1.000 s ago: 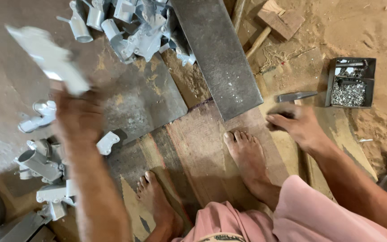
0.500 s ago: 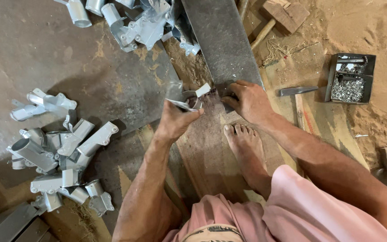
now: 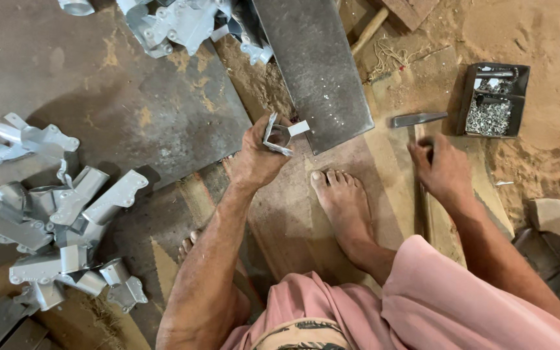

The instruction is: The person sits on the floor and holds a cast metal fitting against a steel plate, using a hammer and chisel to knock off the excess sprue/gate material from each casting. They place the trimmed fitting onto a growing pile of finished parts and drop the broken-off scrap into a small metal box, repeating the process on the next casting.

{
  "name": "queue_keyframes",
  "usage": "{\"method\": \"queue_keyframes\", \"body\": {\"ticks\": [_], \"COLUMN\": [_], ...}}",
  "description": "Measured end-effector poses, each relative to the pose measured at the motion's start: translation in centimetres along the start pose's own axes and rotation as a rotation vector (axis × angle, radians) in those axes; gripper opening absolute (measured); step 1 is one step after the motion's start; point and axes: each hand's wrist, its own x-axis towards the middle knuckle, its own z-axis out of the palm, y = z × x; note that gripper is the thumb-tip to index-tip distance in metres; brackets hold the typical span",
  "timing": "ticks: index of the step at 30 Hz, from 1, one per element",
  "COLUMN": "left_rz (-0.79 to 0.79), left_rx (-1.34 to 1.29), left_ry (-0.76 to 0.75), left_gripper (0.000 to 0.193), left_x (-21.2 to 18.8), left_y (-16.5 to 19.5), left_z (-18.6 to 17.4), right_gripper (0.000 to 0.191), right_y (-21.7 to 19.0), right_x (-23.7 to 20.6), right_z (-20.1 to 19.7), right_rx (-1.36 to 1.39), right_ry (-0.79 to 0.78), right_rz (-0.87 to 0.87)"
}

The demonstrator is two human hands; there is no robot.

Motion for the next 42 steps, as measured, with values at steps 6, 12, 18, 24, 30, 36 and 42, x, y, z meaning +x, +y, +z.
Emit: {"method": "queue_keyframes", "body": {"ticks": [6,12,18,24,30,36,42], "left_rz": [0.076,0.027,-0.057,-0.004,0.089,0.093,0.089], "left_rx": [0.067,0.245,0.268,0.342,0.354,0.373,0.342], "left_ry": [-0.025,-0.010,-0.032,-0.036,-0.008,-0.008,0.005], "left_gripper": [0.033,0.047,0.060,0.060,0.065,0.062,0.065], "left_x": [0.3,0.7,1.0,0.9,0.9,1.1,0.9], "left_y": [-0.6,-1.0,-1.7,-1.7,-1.4,-1.7,-1.9], "left_z": [1.2,1.9,2.1,2.0,1.9,1.9,2.0], "right_gripper": [0.048,0.039,0.041,0.036,0.034,0.033,0.031], "right_y": [6.7,8.8,5.1,-1.7,-6.2,-7.1,-7.0], "right_x": [-1.2,-1.4,-3.7,-5.8,-6.2,-6.1,-6.2], "right_z": [2.4,3.6,0.4,-3.1,-3.5,-2.7,-2.7], "right_rx": [-0.333,-0.107,0.142,0.082,-0.010,-0.157,-0.009], "right_ry": [-0.215,-0.026,-0.004,-0.127,-0.003,-0.117,-0.024], "right_rz": [0.116,0.183,0.103,-0.118,-0.462,-0.371,-0.523]}}
